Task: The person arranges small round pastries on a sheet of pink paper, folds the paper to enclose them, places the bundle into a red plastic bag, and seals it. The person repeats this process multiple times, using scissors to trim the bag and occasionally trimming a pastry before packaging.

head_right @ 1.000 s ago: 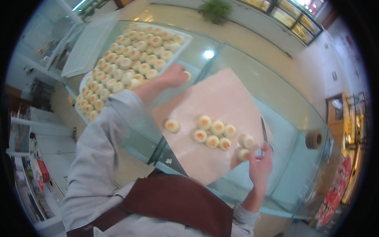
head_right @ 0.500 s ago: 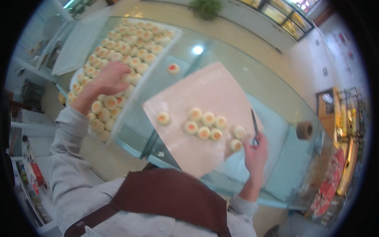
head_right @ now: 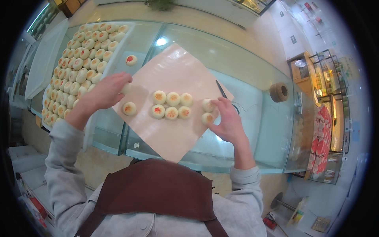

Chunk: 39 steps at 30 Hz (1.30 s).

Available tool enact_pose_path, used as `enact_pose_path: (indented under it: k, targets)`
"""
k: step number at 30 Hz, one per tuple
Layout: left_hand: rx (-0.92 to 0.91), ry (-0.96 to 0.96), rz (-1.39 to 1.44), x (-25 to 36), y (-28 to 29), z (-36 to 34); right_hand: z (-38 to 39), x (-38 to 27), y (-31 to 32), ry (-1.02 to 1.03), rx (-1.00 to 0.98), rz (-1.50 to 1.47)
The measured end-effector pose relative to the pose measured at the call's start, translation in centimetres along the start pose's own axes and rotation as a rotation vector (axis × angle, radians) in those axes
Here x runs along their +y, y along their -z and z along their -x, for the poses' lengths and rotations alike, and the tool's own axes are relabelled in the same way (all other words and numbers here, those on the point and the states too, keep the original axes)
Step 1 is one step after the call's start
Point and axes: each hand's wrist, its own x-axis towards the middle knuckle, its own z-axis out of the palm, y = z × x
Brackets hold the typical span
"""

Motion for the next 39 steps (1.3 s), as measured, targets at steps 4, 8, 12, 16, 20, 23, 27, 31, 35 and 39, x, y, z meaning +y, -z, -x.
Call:
enact_pose_path:
  k: [4, 8, 12, 16, 20, 23, 27, 31, 35, 39]
  targets:
    - [-0.160, 0.059, -0.034, -0.8, -2.8, -2.5, -0.9, 0.7, 0.0, 0.287, -0.164, 0.179]
    - [-0.248, 0.036, -0.001, -1.3, -4.2, -2.9, -1.7, 2.2, -0.5, 0.366, -0.220, 0.264]
    - [-0.198, -0.024, 0.187, -0.9, -4.1, -1.6, -1.9, 3.2, -0.7, 0.303, -0.249, 0.145]
    - [-0.090, -0.176, 0.131, -0.5, -3.6, 1.0, -2.0, 3.4, -0.8, 0.316, -0.230, 0.125]
    - [-0.136, -0.189, 0.114, -0.8, -4.3, 1.4, -2.1, 3.6, -1.1, 0.350, -0.167, 0.075]
    - [-0.109, -0.180, 0.134, -1.0, -5.1, 1.2, -2.0, 3.9, -1.6, 0.353, -0.134, 0.044]
    - [-0.128, -0.119, 0.160, -0.5, -5.0, 1.2, -2.0, 3.7, -1.5, 0.318, -0.134, 0.029]
    - [-0.071, -0.166, 0.202, 2.3, -4.4, 0.1, -3.0, 1.5, -0.6, 0.324, -0.109, -0.030]
    - [-0.015, -0.307, 0.222, 6.8, -5.2, -2.3, -4.9, -2.4, -1.3, 0.439, -0.090, -0.074]
    - [-0.026, -0.308, 0.188, 8.6, -5.6, -3.9, -6.3, -4.7, -2.4, 0.467, -0.176, -0.007]
